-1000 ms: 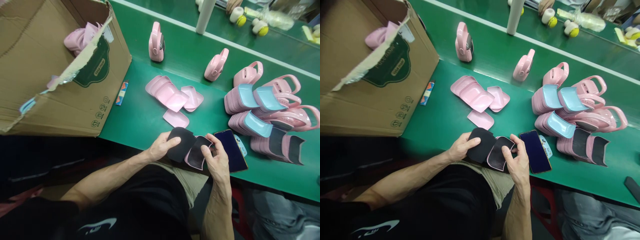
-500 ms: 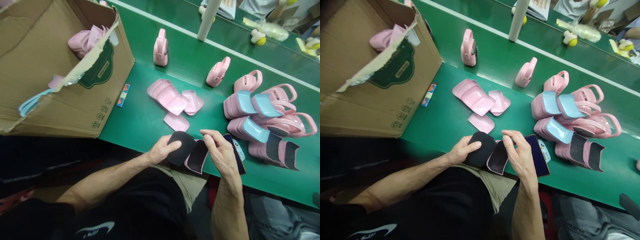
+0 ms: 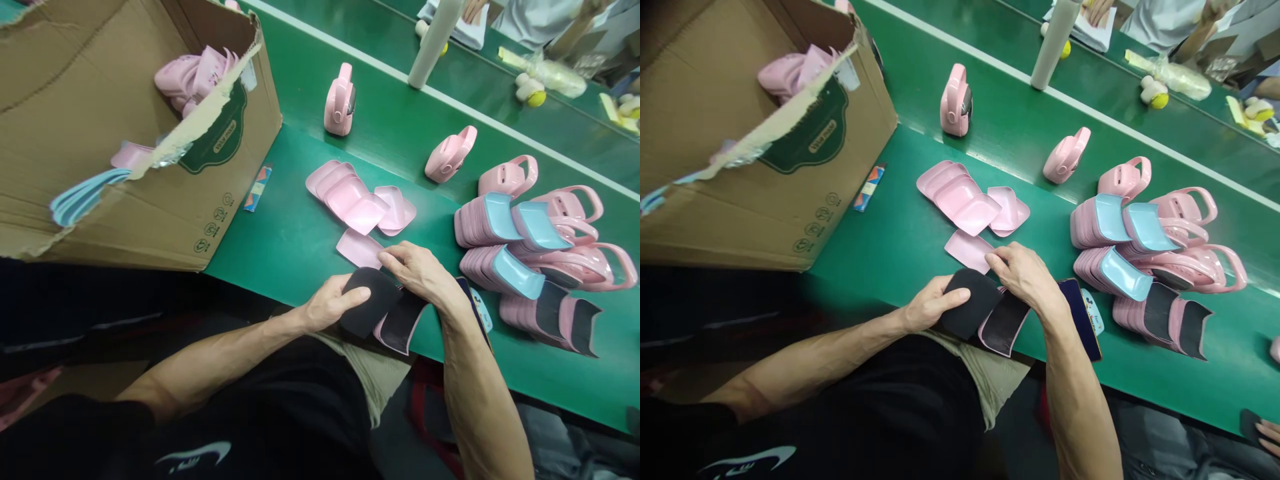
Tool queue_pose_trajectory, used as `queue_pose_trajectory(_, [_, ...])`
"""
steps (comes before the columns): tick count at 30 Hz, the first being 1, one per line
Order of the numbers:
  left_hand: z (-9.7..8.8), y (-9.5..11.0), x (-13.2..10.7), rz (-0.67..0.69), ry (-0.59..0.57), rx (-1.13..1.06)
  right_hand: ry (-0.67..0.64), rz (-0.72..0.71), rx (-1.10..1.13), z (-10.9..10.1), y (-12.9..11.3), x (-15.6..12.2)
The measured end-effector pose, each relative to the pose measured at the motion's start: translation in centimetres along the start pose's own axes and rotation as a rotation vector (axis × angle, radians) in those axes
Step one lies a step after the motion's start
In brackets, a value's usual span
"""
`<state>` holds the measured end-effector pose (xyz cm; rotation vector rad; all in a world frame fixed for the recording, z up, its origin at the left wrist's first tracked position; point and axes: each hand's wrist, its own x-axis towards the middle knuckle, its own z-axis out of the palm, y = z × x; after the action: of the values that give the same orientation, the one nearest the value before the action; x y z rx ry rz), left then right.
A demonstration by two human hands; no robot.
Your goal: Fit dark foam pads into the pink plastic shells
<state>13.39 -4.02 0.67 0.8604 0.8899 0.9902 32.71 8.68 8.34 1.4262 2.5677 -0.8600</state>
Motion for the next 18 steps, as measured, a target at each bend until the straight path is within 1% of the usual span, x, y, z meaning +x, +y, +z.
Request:
queue_pose_trajectory(2, [0.1,0.1,0.0,0.003,-0.004,0.007,0.058,-0.003,0.018,0.2,0.5,-0.2])
queue_pose_trajectory(3, [0.1,0.1,-0.1,0.004,-0.004,0.009,0.114,0.000,0.031,0.3,0.8,-0.4])
queue_pose_trajectory(7, [0.1,0.3,-0.1,0.005,0.002,0.020,0.406,0.030,0.097,0.3,2.6,-0.8])
queue_pose_trajectory(10, [0.1,0.2,-0.1,0.007,0.014,0.030,0.599,0.008,0.102,-0.4,3.7,-1.6])
queue_pose_trajectory(12, [0.1,0.2,-0.1,0.014,0.016,0.004,0.728,0.027,0.137,-1.1,4.1,-2.7])
queue_pose_trajectory(15, [0.2,0.1,-0.1,0.016,0.021,-0.101,0.913,0.120,0.289,-2.0,4.2,-5.3])
queue_pose_trajectory(17, [0.4,0.0,-0.1,-0.007,0.059,-0.196,0.965,0.151,0.384,-2.1,4.2,-7.2])
queue_pose_trajectory(18, [0.4,0.1,0.0,-0.021,0.085,-0.239,0.959,0.152,0.416,-1.9,4.1,-8.1])
